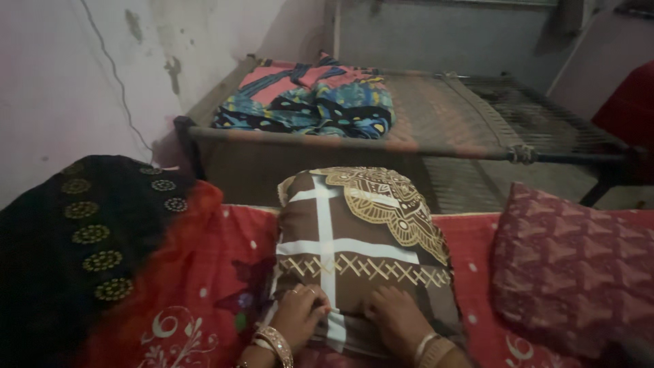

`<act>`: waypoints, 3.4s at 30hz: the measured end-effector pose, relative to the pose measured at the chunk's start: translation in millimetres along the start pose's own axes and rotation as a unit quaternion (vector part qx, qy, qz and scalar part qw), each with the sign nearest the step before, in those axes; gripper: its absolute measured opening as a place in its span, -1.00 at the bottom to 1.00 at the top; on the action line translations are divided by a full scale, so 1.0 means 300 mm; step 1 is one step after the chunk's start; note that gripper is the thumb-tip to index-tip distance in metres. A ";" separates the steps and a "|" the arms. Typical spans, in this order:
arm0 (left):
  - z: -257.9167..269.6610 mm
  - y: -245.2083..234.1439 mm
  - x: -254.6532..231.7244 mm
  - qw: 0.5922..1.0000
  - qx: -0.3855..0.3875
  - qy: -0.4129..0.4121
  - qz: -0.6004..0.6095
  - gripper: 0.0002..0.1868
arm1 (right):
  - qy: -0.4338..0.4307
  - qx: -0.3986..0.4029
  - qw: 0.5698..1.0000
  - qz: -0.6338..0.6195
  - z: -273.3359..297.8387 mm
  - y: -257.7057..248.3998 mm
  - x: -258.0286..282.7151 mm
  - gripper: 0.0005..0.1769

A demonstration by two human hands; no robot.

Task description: The person sits on a bed and repeatedly smooths, folds, and adjusts a patterned pillow on their lap. They turn the pillow over and press the fabric to flatten it, then place it on the bed next to another pillow.

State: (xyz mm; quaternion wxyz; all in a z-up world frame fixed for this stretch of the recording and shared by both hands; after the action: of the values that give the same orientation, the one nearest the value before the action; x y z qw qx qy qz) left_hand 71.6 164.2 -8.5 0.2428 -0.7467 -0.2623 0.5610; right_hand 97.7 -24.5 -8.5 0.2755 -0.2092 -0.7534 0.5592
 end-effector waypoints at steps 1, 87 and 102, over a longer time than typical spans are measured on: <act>0.005 0.002 0.003 1.000 0.005 -0.008 0.007 -0.93 | -0.002 0.007 1.000 0.002 0.008 0.013 -0.006 -0.90; 0.222 -0.202 0.166 0.963 -0.243 -0.100 0.050 -0.79 | -0.094 0.135 0.978 0.127 -0.446 -0.073 0.119 -0.29; -0.011 -0.165 0.035 0.987 -0.113 -0.113 -0.031 -0.93 | -0.061 0.194 0.959 0.197 -0.406 0.029 -0.039 -0.78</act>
State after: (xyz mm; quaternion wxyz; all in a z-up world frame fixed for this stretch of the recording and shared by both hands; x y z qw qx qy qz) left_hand 71.4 207.8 17.3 0.1428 -0.6925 -0.3731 0.6007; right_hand 185.9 59.3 8.1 0.1488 -0.2615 -0.5898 0.7494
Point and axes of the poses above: each hand's wrist, its own z-axis away from the middle knuckle, its own y-axis out of the palm, x = y × z, the point moved 9 cm from there along -z, towards the middle knuckle, and after that the axes turned 11 degrees about -y, right-handed, at the moved point
